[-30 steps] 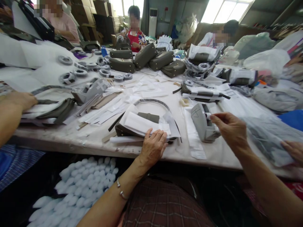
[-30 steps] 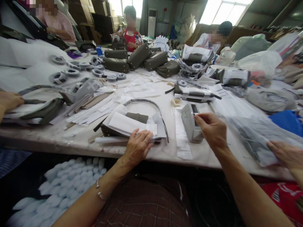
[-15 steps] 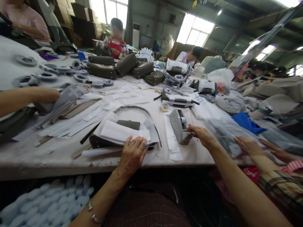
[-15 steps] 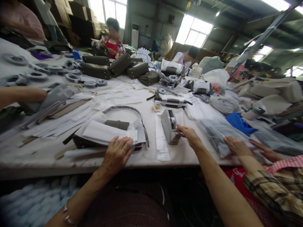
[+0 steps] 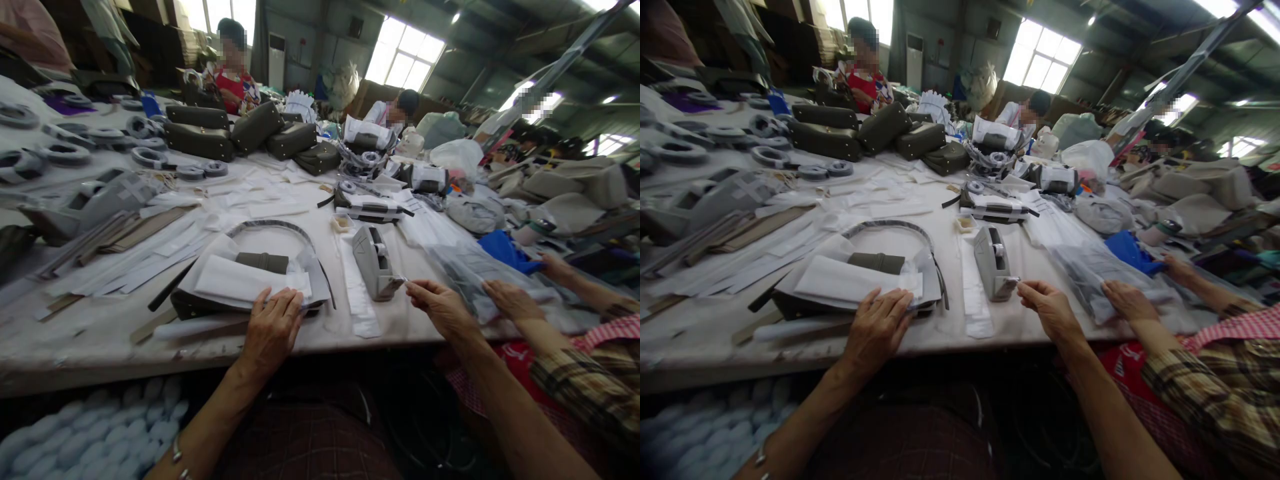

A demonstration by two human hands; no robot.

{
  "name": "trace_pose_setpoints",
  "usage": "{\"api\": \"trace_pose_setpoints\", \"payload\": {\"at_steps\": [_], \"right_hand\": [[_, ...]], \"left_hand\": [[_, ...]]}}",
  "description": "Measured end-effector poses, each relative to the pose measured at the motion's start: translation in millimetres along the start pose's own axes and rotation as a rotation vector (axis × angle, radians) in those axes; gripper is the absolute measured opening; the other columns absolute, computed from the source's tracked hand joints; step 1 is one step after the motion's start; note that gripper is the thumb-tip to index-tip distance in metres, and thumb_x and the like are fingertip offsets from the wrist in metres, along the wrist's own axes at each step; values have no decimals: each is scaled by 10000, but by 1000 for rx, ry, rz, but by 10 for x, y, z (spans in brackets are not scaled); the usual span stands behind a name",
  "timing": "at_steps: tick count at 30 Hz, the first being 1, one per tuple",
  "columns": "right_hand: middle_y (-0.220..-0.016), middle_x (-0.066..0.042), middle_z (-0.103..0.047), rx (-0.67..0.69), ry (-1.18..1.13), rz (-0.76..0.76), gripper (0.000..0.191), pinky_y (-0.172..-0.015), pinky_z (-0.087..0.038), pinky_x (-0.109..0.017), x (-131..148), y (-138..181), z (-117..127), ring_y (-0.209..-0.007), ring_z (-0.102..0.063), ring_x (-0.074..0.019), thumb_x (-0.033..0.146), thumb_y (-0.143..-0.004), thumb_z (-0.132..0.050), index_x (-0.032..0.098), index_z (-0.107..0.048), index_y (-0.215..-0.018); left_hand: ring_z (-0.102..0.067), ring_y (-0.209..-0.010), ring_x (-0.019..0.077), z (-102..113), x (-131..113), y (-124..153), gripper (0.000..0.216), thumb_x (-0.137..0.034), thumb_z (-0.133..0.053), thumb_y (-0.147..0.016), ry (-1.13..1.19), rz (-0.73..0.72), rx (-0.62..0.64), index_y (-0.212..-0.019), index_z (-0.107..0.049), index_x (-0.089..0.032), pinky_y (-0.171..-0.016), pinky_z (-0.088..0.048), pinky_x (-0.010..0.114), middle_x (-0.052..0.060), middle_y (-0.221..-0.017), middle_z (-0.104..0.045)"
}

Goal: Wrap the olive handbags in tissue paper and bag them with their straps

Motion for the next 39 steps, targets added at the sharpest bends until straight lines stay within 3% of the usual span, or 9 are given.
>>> {"api": "trace_pose_setpoints", "payload": {"at_steps": [5,11,17,20,24,28,31,35,39], "right_hand": [[-612,-5,-612,34,-65,-165,445,-474,-492,-244,-221,-22,34,-500,-520,-99,398,-405,-960,173,-692,-679],[-610,-11,-600,93,35,-134,418,-455,-415,-243,-202,-234,26,-498,-471,-94,428,-419,-924,160,-698,-646],[-538,-44,-631,88,959,45,268,-514,-399,-310,131,-368,387,-526,-545,-187,464,-513,-813,217,-713,-544],[-576,-56,-667,221,1114,135,331,-542,-433,-333,390,-292,313,-562,-598,-233,575,-587,-736,244,-738,-606],[-743,-67,-727,581,1036,290,383,-621,-475,-314,769,57,-489,-690,-625,-234,619,-702,-692,249,-765,-767],[-695,-9,-710,974,1164,559,168,-617,-427,-277,1032,354,-1693,-639,-602,-175,387,-799,-668,251,-749,-743],[-635,18,-681,1087,1371,829,59,-581,-350,-272,1065,413,-2424,-587,-570,-148,228,-748,-706,258,-735,-706],[-558,5,-641,1142,1612,986,136,-622,-352,-278,913,420,-3027,-609,-611,-166,133,-642,-776,231,-691,-601],[-477,2,-585,1192,1756,1003,298,-688,-381,-297,740,385,-3296,-678,-666,-214,150,-535,-869,208,-584,-470]], "left_hand": [[-640,-1121,245,14,2,-10,265,-185,-528,-961,13,-1,-3,-1220,-583,-188,-1075,-374,469,93,-1174,-693],[-642,-1117,246,17,-3,-19,256,-170,-531,-958,18,8,-1,-1207,-587,-176,-1090,-355,472,97,-1168,-695],[-627,-1131,236,13,-27,5,277,-149,-518,-947,34,54,-4,-1214,-590,-160,-1102,-347,472,103,-1166,-686],[-616,-1142,233,-2,-34,17,281,-156,-510,-947,37,63,3,-1216,-590,-159,-1102,-349,476,107,-1147,-684],[-599,-1163,233,-22,-33,31,285,-164,-503,-953,30,81,19,-1228,-577,-157,-1103,-343,484,109,-1163,-675],[-594,-1164,235,-22,-37,32,298,-157,-498,-955,18,82,42,-1245,-564,-156,-1105,-339,485,111,-1186,-665],[-590,-1165,233,-14,-45,30,291,-148,-491,-959,16,77,33,-1241,-562,-152,-1112,-333,486,106,-1153,-673],[-591,-1150,236,-21,-46,42,263,-158,-471,-971,2,87,10,-1213,-572,-139,-1107,-343,486,106,-1137,-673],[-578,-1164,242,-47,-39,57,270,-161,-441,-982,-6,88,21,-1214,-574,-126,-1109,-350,484,120,-1154,-662]]}}
Point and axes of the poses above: each hand's wrist, its own y-axis away from the middle knuckle, its own z-axis out of the back of the hand, x = y × z, the point moved 3 cm from there along -y, towards the middle knuckle
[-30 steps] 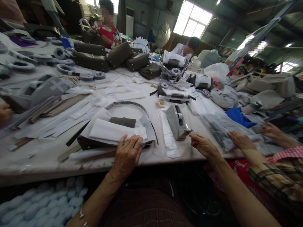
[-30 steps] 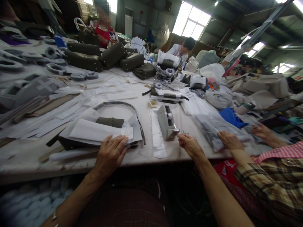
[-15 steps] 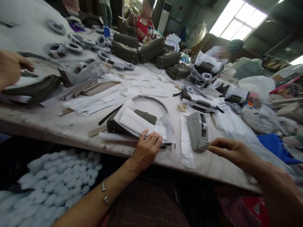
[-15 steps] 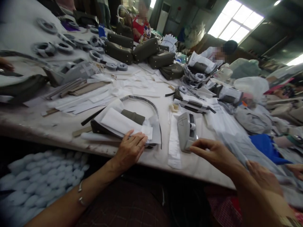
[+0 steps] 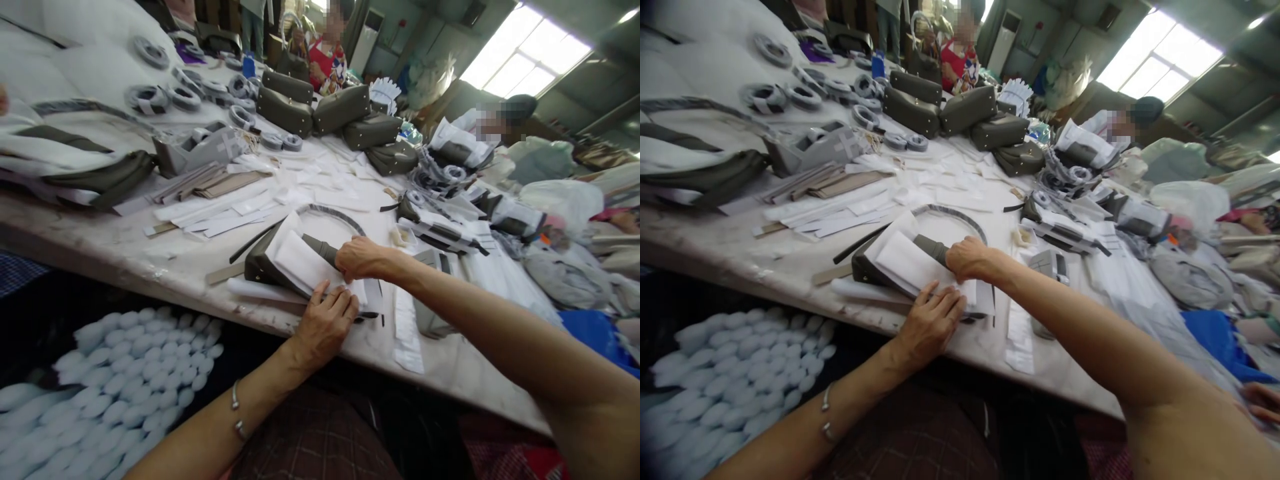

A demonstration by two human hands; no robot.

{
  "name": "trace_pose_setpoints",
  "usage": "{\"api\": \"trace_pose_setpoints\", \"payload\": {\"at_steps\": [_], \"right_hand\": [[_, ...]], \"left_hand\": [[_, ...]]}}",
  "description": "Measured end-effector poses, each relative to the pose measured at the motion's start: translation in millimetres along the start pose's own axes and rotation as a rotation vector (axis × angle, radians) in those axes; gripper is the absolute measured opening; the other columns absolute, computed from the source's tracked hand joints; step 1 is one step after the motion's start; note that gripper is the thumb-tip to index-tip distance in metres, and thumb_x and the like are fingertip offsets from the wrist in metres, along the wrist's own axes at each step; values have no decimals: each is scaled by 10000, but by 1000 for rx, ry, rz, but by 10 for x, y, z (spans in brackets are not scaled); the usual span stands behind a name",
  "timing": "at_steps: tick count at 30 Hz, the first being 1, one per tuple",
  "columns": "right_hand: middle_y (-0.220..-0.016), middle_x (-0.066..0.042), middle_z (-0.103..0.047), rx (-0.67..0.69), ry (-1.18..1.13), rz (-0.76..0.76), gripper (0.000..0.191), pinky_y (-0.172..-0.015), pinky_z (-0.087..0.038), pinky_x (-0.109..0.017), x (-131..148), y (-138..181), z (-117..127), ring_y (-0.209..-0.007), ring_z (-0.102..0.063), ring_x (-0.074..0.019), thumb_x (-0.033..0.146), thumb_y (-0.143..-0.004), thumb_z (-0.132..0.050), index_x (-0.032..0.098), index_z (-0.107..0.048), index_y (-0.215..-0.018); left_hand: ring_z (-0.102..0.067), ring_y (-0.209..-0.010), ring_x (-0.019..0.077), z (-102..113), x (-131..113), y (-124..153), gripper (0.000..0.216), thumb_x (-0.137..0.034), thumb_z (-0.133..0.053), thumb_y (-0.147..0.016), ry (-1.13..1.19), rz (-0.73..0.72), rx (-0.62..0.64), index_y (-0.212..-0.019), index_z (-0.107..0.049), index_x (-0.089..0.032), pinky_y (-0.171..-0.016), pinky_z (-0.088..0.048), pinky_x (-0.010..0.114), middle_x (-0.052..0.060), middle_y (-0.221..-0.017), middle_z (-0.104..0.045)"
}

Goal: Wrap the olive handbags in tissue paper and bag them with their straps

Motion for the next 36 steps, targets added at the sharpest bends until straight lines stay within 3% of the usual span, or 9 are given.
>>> {"api": "trace_pose_setpoints", "payload": {"at_steps": [4,8,13,15,18,24,30,33,36], "right_hand": [[-623,-24,-685,-43,60,54,277,-785,-379,-321,-147,-109,-83,-782,-690,-228,230,-565,-896,204,-620,-549],[-892,-86,-742,-137,221,40,74,-822,-364,-336,-457,-114,-178,-873,-684,-232,163,-774,-761,183,-704,-816],[-1033,-84,-728,-441,129,-154,135,-849,-365,-340,-626,124,-149,-962,-655,-231,204,-876,-686,181,-694,-1008],[-980,-47,-737,-514,-3,-193,77,-849,-366,-331,-555,271,-169,-923,-654,-210,255,-890,-684,205,-705,-945],[-917,-34,-745,-441,-79,-146,60,-846,-357,-330,-356,375,-333,-899,-644,-204,259,-888,-681,221,-721,-865],[-938,-87,-752,-401,-61,-278,149,-861,-369,-357,-306,228,-591,-944,-639,-234,184,-918,-596,183,-744,-903],[-997,-80,-752,-708,-314,-404,123,-923,-443,-401,-337,501,-400,-963,-665,-260,238,-896,-645,183,-752,-920],[-995,-44,-753,-852,-583,-288,168,-888,-509,-347,-53,708,-462,-928,-692,-213,300,-925,-606,213,-741,-977],[-1138,-66,-725,-883,-690,-150,279,-928,-533,-351,285,807,-692,-1036,-684,-212,335,-974,-514,215,-688,-1155]], "left_hand": [[-569,-1170,237,-8,5,2,275,-159,-412,-995,-2,-4,10,-1213,-577,-121,-1118,-340,476,118,-1172,-651],[-573,-1152,225,-9,5,7,258,-174,-416,-1004,-9,-2,-11,-1195,-582,-123,-1105,-349,476,104,-1157,-650],[-572,-1141,214,10,0,4,259,-183,-409,-1010,-26,-7,-21,-1191,-584,-125,-1104,-348,468,103,-1140,-653],[-576,-1131,215,22,1,-2,260,-186,-408,-1009,-24,-5,-22,-1190,-585,-125,-1099,-351,467,103,-1129,-657],[-580,-1128,215,14,2,-5,254,-187,-420,-1005,-30,-5,-23,-1187,-588,-128,-1095,-353,467,101,-1124,-660],[-583,-1148,214,-31,3,6,249,-199,-487,-986,-53,-18,-17,-1208,-584,-141,-1097,-354,466,103,-1156,-665],[-588,-1158,204,2,10,12,254,-197,-475,-996,-54,-39,-39,-1222,-581,-152,-1102,-357,455,92,-1172,-672],[-593,-1158,211,-32,5,17,260,-185,-466,-994,-63,-43,-56,-1219,-590,-143,-1112,-359,465,98,-1171,-677],[-603,-1153,227,-12,23,14,260,-169,-451,-986,-98,-72,-43,-1170,-626,-109,-1118,-377,437,129,-1156,-684]]}}
Point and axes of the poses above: each hand's wrist, its own y-axis away from the middle knuckle, its own z-axis out of the back of the hand, x = y × z, the point moved 3 cm from there along -y, towards the middle knuckle
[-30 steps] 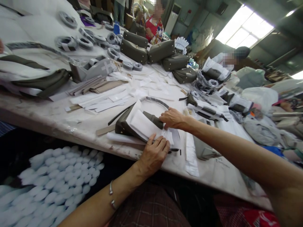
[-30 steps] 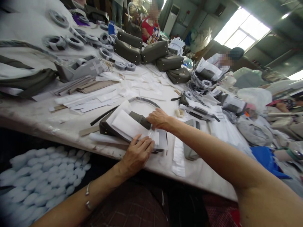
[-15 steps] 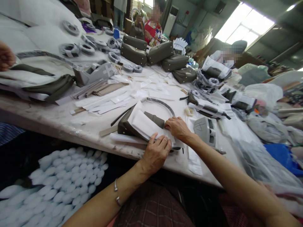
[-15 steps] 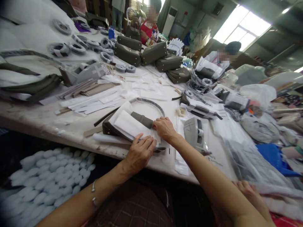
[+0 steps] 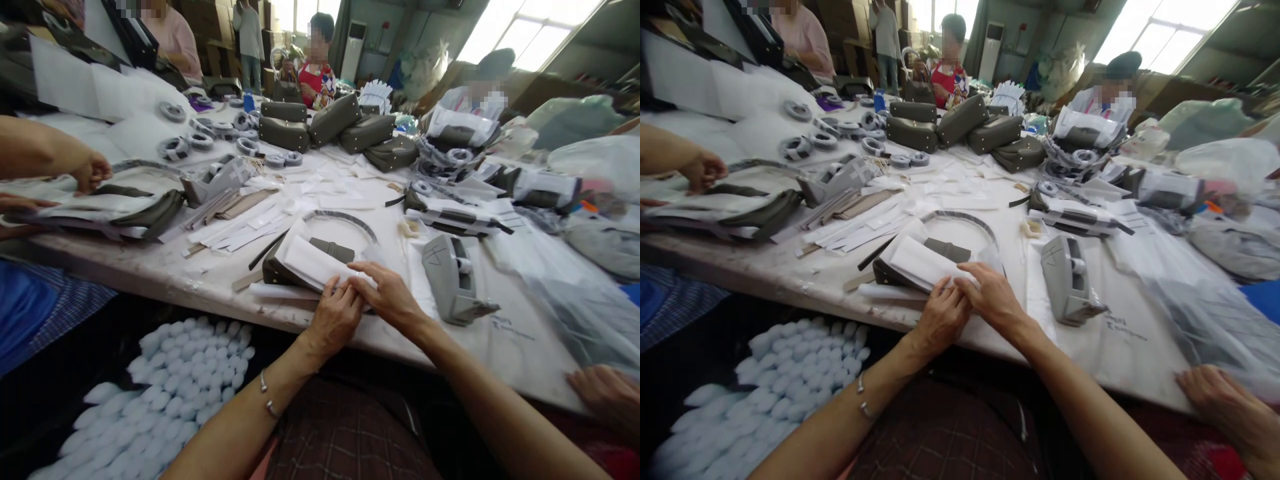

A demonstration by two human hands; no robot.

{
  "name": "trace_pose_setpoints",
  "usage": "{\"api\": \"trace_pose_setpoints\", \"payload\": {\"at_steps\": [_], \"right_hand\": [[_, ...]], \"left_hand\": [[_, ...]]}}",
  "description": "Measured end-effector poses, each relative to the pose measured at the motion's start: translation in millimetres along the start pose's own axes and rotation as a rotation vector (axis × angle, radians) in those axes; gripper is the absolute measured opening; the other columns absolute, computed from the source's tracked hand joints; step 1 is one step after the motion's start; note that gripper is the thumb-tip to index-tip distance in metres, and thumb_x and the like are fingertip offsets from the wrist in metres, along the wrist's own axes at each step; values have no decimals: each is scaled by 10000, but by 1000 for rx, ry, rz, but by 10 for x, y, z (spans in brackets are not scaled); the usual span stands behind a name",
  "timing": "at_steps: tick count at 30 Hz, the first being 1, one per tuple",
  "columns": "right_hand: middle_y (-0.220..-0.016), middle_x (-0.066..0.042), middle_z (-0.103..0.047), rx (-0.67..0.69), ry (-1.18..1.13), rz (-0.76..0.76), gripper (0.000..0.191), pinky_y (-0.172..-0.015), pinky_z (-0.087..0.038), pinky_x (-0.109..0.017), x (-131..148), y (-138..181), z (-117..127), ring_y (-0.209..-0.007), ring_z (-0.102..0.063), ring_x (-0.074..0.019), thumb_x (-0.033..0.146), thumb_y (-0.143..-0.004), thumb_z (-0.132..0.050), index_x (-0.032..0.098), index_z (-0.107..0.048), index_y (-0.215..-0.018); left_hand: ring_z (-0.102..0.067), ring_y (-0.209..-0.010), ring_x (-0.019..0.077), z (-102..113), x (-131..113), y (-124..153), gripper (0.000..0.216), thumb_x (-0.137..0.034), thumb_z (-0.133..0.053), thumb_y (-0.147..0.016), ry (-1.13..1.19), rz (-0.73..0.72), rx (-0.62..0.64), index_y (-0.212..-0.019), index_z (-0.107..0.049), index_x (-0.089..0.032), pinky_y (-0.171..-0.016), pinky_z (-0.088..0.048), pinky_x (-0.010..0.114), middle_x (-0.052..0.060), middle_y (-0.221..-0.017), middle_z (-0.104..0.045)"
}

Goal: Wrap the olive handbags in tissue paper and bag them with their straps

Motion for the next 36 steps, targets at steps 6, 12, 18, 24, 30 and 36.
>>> {"api": "trace_pose_setpoints", "payload": {"at_steps": [6,12,18,24,30,36], "right_hand": [[-1407,-157,-569,13,223,233,526,-1103,-419,-484,-6,376,-296,-1306,-524,-297,394,-947,-579,145,-505,-1404],[-1481,-134,-500,28,407,297,544,-1138,-371,-454,-235,327,-315,-1372,-461,-257,26,-911,-440,139,-469,-1442],[-1256,-127,-683,166,297,247,397,-999,-508,-447,-454,138,158,-1168,-635,-293,311,-869,-680,181,-657,-1243],[-1402,-145,-579,137,207,269,529,-1101,-412,-500,17,30,19,-1321,-516,-294,400,-902,-655,185,-556,-1375],[-1434,-160,-545,100,303,229,462,-1163,-303,-528,90,146,-522,-1354,-478,-296,278,-939,-597,144,-533,-1376],[-1445,-175,-530,103,302,226,475,-1155,-311,-522,70,137,-476,-1357,-473,-289,254,-926,-607,127,-522,-1376]], "left_hand": [[-511,-1297,283,583,512,-55,360,-253,-585,-935,-117,-46,219,-1276,-605,-137,-1176,-304,508,138,-1313,-620],[-521,-1275,294,983,1147,-10,446,-293,-694,-877,-131,115,262,-1309,-600,-229,-1105,-417,486,100,-1371,-585],[-524,-1237,302,736,681,34,393,-290,-667,-902,-145,177,185,-1284,-610,-215,-1017,-490,439,97,-1352,-593],[-596,-1071,274,489,413,30,320,-328,-634,-926,-142,175,176,-1225,-614,-213,-875,-522,419,93,-1174,-665],[-608,-1037,230,622,545,50,330,-235,-656,-901,-22,118,321,-1224,-602,-198,-880,-511,359,73,-1167,-676],[-625,-1090,223,667,809,-628,294,-383,-513,-998,-12,115,434,-1194,-632,-199,-947,-455,334,76,-1138,-697]]}}
Point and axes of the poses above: each hand's wrist, its own y-axis away from the middle knuckle, its own z-axis out of the back of the hand, x = y × z, the point moved 3 cm from there along -y, towards the middle knuckle
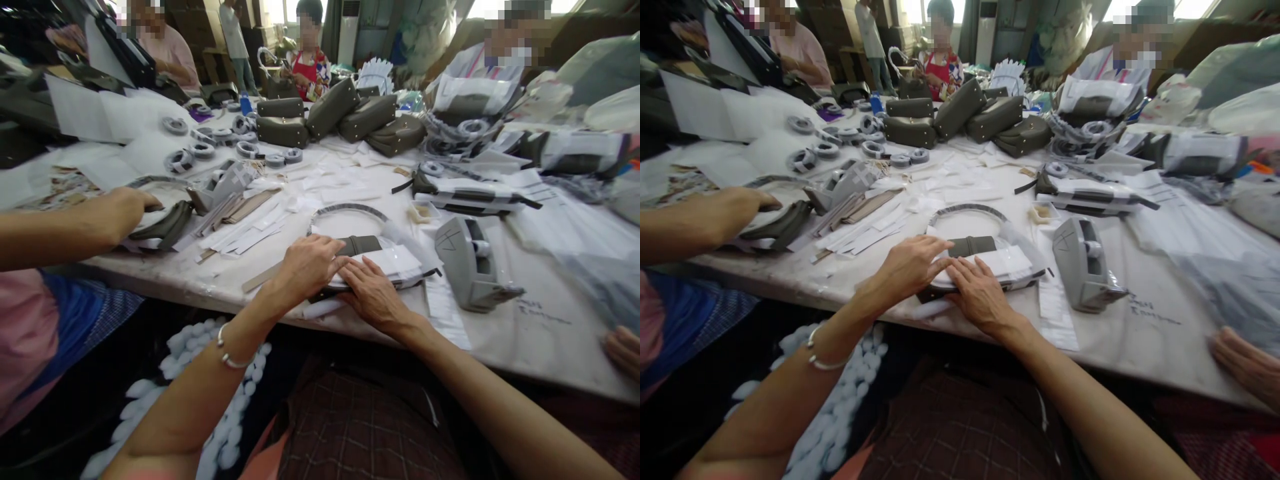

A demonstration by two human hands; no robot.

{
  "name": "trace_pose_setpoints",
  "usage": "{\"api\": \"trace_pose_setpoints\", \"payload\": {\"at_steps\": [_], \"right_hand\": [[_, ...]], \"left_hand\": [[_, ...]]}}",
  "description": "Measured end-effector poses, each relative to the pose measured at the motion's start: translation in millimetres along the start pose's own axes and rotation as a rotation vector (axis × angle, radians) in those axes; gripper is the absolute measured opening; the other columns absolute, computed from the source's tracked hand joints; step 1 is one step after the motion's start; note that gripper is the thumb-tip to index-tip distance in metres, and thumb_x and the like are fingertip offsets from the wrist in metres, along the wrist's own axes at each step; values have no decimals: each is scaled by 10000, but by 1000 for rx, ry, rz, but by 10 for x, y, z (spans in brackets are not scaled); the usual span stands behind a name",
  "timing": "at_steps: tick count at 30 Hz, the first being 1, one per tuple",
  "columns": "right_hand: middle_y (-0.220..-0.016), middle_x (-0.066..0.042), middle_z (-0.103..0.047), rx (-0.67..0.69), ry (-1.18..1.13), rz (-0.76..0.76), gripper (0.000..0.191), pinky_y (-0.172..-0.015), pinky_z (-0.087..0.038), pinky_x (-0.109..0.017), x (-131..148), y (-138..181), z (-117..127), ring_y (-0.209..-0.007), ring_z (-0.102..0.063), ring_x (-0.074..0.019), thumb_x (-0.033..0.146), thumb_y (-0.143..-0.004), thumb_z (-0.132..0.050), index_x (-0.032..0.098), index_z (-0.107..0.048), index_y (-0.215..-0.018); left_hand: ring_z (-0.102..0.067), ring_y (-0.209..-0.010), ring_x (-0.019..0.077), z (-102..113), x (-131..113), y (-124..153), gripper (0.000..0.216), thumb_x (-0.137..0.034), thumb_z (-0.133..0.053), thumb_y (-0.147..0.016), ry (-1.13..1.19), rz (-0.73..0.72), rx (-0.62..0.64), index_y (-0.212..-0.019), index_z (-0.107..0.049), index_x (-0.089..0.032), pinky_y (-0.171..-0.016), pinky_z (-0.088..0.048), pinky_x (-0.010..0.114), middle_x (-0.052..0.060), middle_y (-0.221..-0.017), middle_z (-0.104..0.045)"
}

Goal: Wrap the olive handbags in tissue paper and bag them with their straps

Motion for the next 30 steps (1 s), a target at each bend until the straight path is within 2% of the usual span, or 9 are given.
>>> {"api": "trace_pose_setpoints", "payload": {"at_steps": [3,6,9,13,15,19,23,26,30], "right_hand": [[-1452,-177,-521,1,-4,-10,508,-1154,-311,-528,9,-11,9,-1362,-469,-290,263,-925,-615,123,-498,-1398],[-1452,-169,-524,1,-19,-12,509,-1165,-299,-514,22,-10,-1,-1369,-462,-283,315,-934,-612,132,-499,-1395],[-1458,-191,-509,0,-30,-13,576,-1180,-272,-510,18,-7,3,-1374,-454,-289,428,-921,-625,114,-502,-1388],[-1454,-226,-500,8,-58,28,841,-1180,-256,-543,-5,6,18,-1380,-436,-334,578,-781,-734,91,-466,-1411],[-1465,-223,-490,23,-65,62,898,-1174,-261,-553,-9,11,19,-1387,-424,-343,563,-735,-780,101,-443,-1427],[-1474,-200,-488,35,-33,50,733,-1168,-279,-531,-6,7,19,-1379,-439,-321,370,-801,-762,105,-457,-1412],[-1459,-173,-515,7,-34,0,605,-1162,-294,-494,1,-9,-4,-1353,-476,-292,248,-843,-693,123,-483,-1396],[-1439,-154,-542,-28,-42,-25,540,-1153,-302,-488,1,-13,-38,-1329,-504,-277,206,-861,-641,156,-507,-1381],[-1438,-148,-545,-38,-40,-18,539,-1153,-299,-494,-17,-11,-55,-1328,-504,-279,161,-839,-621,164,-528,-1370]], "left_hand": [[-653,-1048,271,-211,188,-370,369,-447,-511,-988,-92,58,154,-1102,-670,-135,-946,-439,379,137,-1058,-719],[-687,-943,235,-474,362,-533,350,-431,-471,-1004,-74,46,233,-1029,-694,-163,-906,-446,339,99,-956,-741],[-686,-944,222,-621,474,-548,404,-446,-393,-1028,-55,59,217,-1093,-673,-162,-885,-445,322,98,-987,-739],[-682,-937,244,-700,522,-530,480,-529,-403,-1004,-52,113,198,-1037,-690,-147,-879,-443,344,112,-960,-741],[-678,-947,241,-718,531,-533,482,-527,-400,-1005,-55,144,175,-1004,-701,-151,-904,-434,354,114,-967,-742],[-678,-960,260,-661,556,-527,495,-473,-377,-1023,-67,203,111,-946,-715,-120,-953,-421,408,152,-947,-738],[-616,-1156,227,-423,487,-344,337,-361,-407,-1032,-29,157,45,-1082,-696,-195,-1087,-345,447,94,-1192,-696],[-544,-1272,190,-236,325,-5,280,-326,-447,-1021,116,-23,-33,-1201,-644,-238,-1171,-274,449,47,-1305,-646],[-584,-1226,200,-252,113,513,417,-244,-616,-919,172,-243,-52,-1331,-557,-213,-1070,-453,361,81,-1314,-637]]}}
Point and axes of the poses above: each hand's wrist, its own y-axis away from the middle knuckle, its own z-axis out of the back of the hand, x = y × z, the point moved 3 cm from there along -y, towards the middle knuckle
